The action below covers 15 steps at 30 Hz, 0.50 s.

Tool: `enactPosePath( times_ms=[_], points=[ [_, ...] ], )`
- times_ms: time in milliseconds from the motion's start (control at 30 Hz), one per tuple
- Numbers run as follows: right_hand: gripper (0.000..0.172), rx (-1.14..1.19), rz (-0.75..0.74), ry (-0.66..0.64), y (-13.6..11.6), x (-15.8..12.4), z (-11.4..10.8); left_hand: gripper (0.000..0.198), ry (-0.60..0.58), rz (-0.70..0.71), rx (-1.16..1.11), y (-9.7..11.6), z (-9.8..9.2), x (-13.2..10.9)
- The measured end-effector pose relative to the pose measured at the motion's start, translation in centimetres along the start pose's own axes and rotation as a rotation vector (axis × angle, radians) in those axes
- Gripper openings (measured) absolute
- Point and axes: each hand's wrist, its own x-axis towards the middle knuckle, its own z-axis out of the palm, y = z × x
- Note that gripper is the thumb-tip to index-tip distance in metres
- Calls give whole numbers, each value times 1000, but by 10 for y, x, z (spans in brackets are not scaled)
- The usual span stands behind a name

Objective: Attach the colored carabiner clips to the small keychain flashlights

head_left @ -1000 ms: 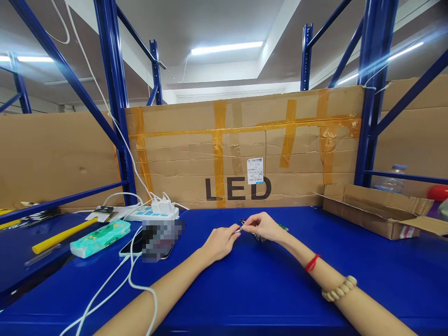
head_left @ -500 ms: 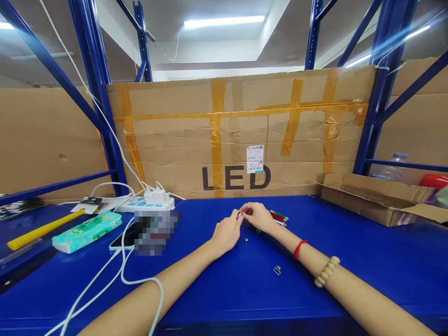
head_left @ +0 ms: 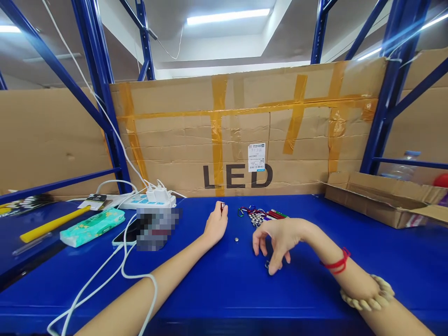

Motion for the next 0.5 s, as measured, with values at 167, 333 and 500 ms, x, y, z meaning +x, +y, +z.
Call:
enactPosePath(
  times_ms=[167,333,500],
  points=[
    [23,-31,-109,162,8,24,3,15,9,137,-126,8,0,-2],
    [15,-217,-179,585,10,40,5,13,-13,232,-200,14,-1,-4],
    [29,-354,-334,713,7,47,10,12,-9,222,-215,11,0,-3]
  ],
)
